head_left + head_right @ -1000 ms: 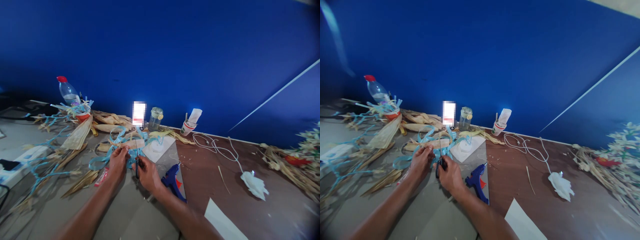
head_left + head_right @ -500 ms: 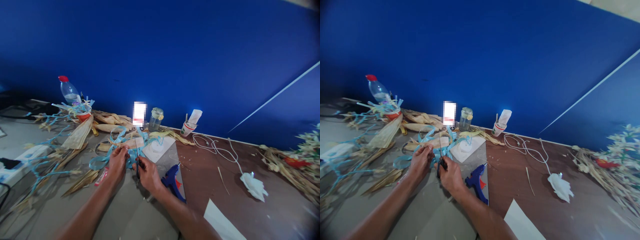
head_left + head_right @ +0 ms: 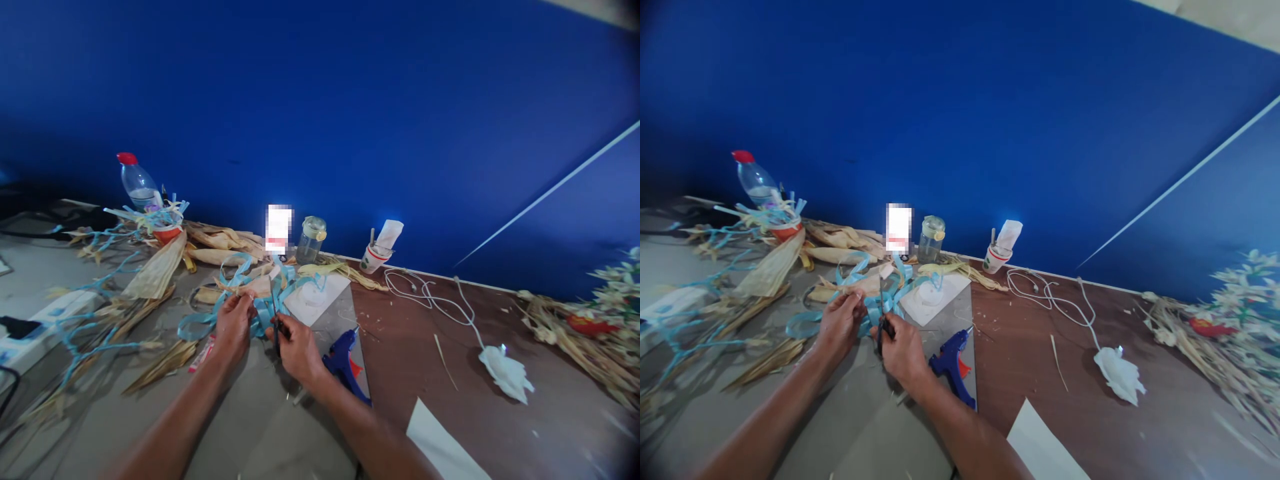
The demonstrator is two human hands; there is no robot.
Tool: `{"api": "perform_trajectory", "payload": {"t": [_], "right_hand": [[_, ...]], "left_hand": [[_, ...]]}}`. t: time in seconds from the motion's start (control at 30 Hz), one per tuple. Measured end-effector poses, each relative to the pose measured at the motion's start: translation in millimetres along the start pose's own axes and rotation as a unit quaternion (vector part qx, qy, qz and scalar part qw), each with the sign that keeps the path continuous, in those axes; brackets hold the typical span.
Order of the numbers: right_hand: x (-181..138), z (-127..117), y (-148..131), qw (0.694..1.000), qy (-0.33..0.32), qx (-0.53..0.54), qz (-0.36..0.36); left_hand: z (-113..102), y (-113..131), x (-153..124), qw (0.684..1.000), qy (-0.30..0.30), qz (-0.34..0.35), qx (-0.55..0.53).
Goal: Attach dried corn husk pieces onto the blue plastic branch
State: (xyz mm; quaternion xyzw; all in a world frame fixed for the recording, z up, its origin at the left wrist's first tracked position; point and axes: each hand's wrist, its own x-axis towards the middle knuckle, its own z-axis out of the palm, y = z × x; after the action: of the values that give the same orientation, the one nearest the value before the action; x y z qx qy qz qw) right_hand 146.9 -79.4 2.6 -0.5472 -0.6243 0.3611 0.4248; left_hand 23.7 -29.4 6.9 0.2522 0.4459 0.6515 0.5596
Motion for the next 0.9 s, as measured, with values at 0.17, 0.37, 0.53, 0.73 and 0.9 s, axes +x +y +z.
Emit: {"api": "perform_trajectory", "payload": {"t": [0.17, 0.37, 0.53, 0.73, 0.9], "right_hand": [[0.6, 0.3, -2.2, 0.998, -0.005, 0.052, 0.021], [0.6, 2.0, -6.8, 0.980, -0.030, 0.180, 0.076], [2.8, -3.1, -12.9, 0.956, 0.006, 0.275, 0.101], [17.4, -12.4, -4.2, 0.933, 0.145, 0.324, 0.052], [21.5, -17.5, -2.9, 0.938, 0.157, 0.310, 0.004]], "left_hand": [[0.7, 0.0, 0.4, 1.000, 0.006, 0.003, 0.002], [4.4, 5.6, -3.4, 1.000, -0.008, 0.009, -0.029], [0.2, 6.1, 1.1, 0.997, -0.009, -0.012, -0.082], [-0.6, 5.5, 3.3, 0.986, -0.057, -0.112, -0.105], [-0.6, 3.0, -1.8, 0.975, -0.146, -0.154, -0.064]]}}
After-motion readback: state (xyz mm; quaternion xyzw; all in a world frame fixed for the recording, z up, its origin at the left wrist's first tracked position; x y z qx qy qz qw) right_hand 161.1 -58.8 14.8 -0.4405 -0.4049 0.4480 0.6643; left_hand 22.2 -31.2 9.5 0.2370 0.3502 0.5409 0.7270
